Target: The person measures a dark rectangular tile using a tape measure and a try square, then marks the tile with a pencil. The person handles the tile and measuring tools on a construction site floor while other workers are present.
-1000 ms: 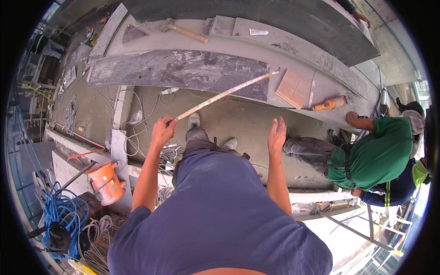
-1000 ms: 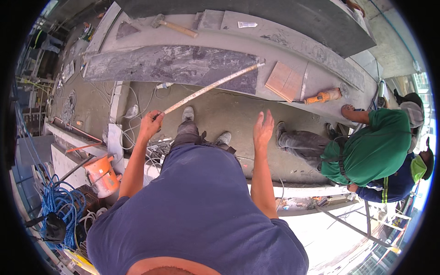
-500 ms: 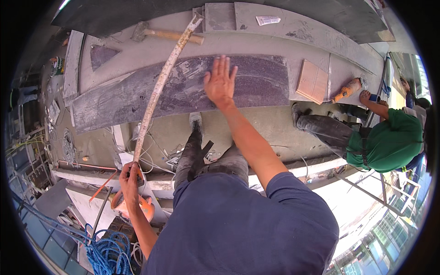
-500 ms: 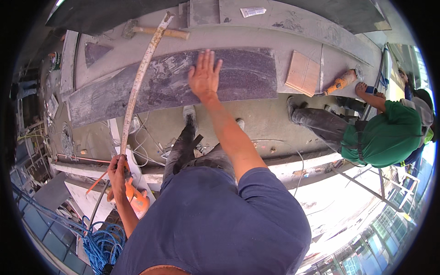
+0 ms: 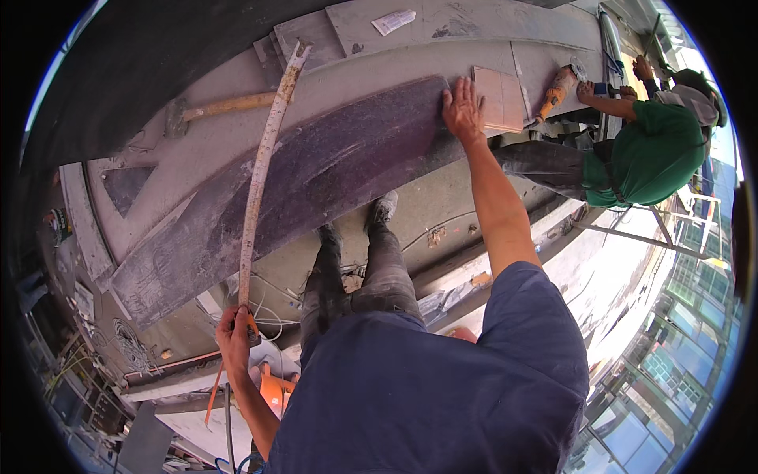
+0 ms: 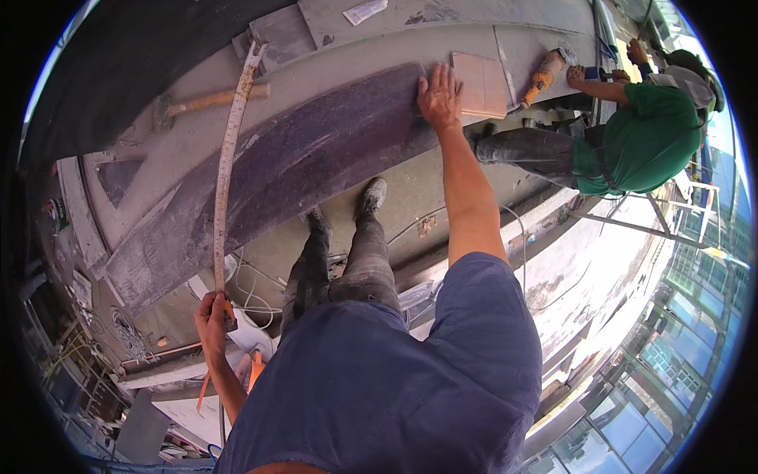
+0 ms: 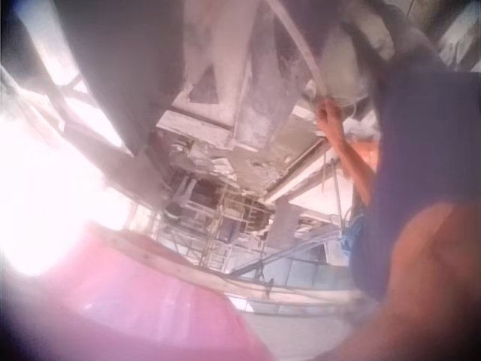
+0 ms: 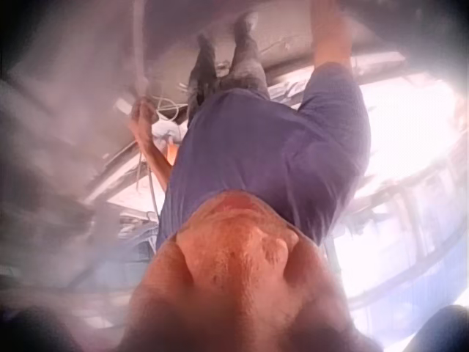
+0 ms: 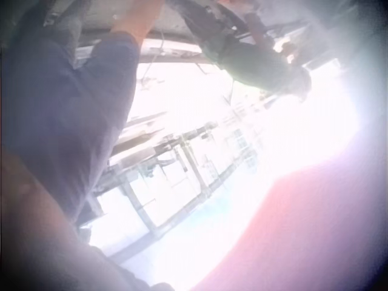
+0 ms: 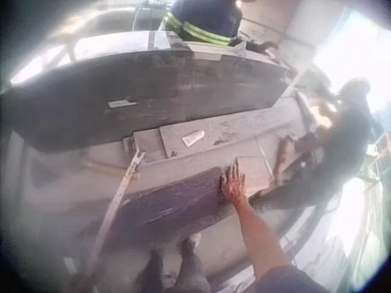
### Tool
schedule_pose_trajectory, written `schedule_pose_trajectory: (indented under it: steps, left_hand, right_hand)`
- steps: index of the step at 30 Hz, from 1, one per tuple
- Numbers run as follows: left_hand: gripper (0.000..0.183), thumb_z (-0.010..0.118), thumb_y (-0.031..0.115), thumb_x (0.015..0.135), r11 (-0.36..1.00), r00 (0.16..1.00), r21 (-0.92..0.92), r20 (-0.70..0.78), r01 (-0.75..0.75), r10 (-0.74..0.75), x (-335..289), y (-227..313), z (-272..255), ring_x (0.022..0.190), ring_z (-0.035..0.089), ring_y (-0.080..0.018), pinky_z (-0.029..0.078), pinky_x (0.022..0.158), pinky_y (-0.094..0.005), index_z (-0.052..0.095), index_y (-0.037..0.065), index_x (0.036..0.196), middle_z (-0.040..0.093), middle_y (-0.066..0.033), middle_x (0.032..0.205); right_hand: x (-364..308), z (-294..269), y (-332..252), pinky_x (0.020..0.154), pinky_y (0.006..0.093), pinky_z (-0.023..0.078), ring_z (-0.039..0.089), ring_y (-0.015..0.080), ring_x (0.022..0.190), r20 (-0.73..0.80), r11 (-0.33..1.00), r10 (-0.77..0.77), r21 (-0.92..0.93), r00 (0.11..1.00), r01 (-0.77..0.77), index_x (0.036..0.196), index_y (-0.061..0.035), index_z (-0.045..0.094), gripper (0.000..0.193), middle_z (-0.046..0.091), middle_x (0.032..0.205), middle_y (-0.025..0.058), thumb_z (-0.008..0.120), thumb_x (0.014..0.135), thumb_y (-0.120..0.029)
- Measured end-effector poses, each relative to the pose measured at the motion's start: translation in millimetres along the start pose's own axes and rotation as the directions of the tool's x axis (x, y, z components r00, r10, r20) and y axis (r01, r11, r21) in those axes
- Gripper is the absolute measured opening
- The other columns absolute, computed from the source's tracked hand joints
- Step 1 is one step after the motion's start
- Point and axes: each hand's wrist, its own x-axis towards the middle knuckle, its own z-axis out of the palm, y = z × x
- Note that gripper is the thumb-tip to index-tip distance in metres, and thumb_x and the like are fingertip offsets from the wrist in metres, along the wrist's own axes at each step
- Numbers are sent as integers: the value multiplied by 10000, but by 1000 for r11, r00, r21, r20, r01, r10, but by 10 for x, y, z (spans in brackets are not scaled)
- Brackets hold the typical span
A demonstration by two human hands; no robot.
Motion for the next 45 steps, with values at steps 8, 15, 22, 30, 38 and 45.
schedule_pose_trajectory:
  steps: [8,15,22,30,38,45]
  left_hand:
    - [285,680,282,1099,977,985,124,54,-172,166,-53,694,374,808,492,-69,393,705,-267,757,7,1096,623,40,883]
    - [281,659,280,1114,977,963,103,216,-185,159,101,1293,1174,798,505,-54,408,707,-252,778,27,1137,640,37,899]
    - [299,642,291,1120,999,936,12,349,-49,42,146,1099,1846,768,597,-53,471,680,-235,784,32,1164,712,-3,903]
    - [303,634,281,1115,986,840,-88,516,-142,167,306,1527,3430,729,643,-89,516,667,-269,793,25,1154,758,-40,907]
    - [299,701,260,1048,731,676,305,682,-610,279,195,2091,4403,841,724,-181,575,806,-348,802,30,1211,798,-109,979]
    - [283,709,210,1032,673,693,259,500,-693,520,1141,2284,4371,1000,797,-282,610,885,-392,786,44,1247,814,-191,1134]
  right_hand:
    - [-637,458,-752,1328,637,170,255,411,1656,-303,983,-50,154,952,101,1664,42,363,676,329,1760,242,395,1146,-390]
    - [-3080,330,-2405,1370,603,76,237,279,1668,139,336,-941,503,309,797,1667,-138,454,609,370,1767,74,436,1130,-426]
    - [-1073,144,394,1316,642,221,340,322,1630,-147,904,-378,152,914,399,1670,-217,460,589,377,1768,72,496,1127,-443]
    - [-1452,-906,925,1065,433,523,664,300,1288,284,358,-307,919,908,-166,1545,-84,588,487,710,1386,164,590,1126,-331]
    - [-2288,-463,941,736,285,514,615,72,809,568,-397,-213,693,795,-602,1375,-113,711,359,670,917,-18,630,1116,-348]
    - [-2795,16,1528,694,338,520,645,142,756,500,248,317,777,806,-579,1143,-47,800,305,709,825,30,613,1073,-279]
